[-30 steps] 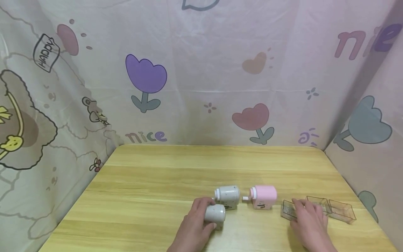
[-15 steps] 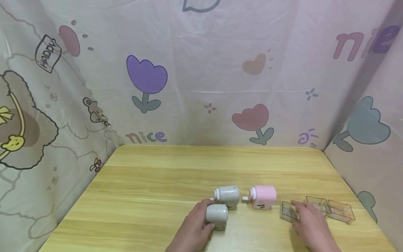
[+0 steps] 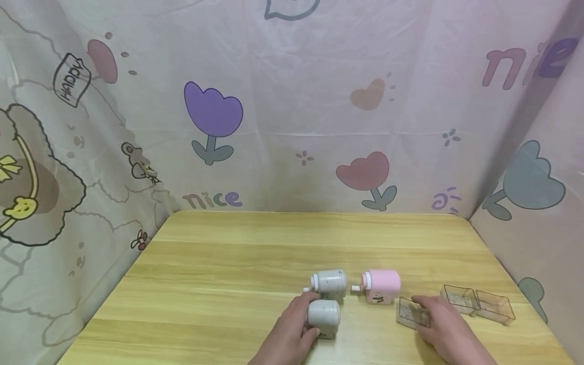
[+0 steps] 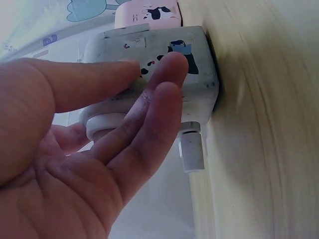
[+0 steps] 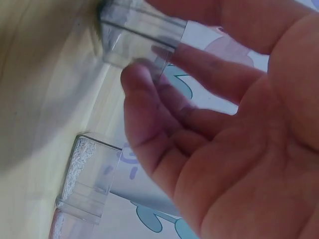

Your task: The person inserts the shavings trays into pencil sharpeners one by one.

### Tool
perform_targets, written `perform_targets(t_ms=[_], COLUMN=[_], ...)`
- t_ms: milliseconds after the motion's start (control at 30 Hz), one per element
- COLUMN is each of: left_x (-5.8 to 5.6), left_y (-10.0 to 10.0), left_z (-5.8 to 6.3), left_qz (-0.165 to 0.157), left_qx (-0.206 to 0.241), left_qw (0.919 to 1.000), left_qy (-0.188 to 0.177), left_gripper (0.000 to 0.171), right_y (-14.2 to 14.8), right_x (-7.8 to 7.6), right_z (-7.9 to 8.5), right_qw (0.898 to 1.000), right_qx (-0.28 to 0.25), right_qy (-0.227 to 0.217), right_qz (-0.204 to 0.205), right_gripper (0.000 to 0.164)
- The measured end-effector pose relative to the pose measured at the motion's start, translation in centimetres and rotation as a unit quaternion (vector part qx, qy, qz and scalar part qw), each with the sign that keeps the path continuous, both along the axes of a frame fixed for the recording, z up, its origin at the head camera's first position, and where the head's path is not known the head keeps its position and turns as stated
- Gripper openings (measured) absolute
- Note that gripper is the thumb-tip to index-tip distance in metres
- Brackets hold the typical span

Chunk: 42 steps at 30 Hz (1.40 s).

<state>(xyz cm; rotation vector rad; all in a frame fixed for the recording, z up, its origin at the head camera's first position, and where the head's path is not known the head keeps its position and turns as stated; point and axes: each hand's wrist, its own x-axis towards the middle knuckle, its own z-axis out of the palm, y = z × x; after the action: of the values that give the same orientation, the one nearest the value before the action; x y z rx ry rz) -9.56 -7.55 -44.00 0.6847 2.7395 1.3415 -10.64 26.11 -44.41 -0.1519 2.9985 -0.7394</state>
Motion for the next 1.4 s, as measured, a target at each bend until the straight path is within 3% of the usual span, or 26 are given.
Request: perform_targets(t_ms=[233,533,800,1000,1267,1400], left_x=[0.0,0.1,0.1,0.2,0.1,0.1], left_y=[0.1,0.4,0.4,0.2,0.0,0.0], left_z=[-0.3,0.0,0.1,-0.1,-0.4,-0.5], left_qz=[0.004,0.010,0.009,-0.003,-0.009,-0.003], left_qx=[0.006,0.030,0.028,0.018,0.008,-0.018], left_qw=[1.0000,0.9986,0.9984,0.9997,0.9999,0.9995], left_qy=[0.006,-0.042,-0.048,-0.018,0.008,0.027], left_gripper=[0.058,0.060,0.057,0.056,0.054,0.053], right_y=[-0.2,-0.4,-0.8,-1.4,-2.3,-2.6], right_x=[0.1,-0.1,0.0,-0.1,0.0,0.2], right_z=[0.0,0.2,-0.2,-0.2,-0.3,-0.4], right_qw=[1.000,0.999,0.991,0.987,0.983,0.981], right_qx=[-0.026,-0.042,-0.093,-0.104,-0.103,-0.102], right_qy=[0.001,-0.014,-0.016,-0.032,0.003,0.004], right_qz=[0.012,0.031,0.092,0.119,0.153,0.163], right_gripper=[0.056,0.059,0.064,0.064,0.062,0.061])
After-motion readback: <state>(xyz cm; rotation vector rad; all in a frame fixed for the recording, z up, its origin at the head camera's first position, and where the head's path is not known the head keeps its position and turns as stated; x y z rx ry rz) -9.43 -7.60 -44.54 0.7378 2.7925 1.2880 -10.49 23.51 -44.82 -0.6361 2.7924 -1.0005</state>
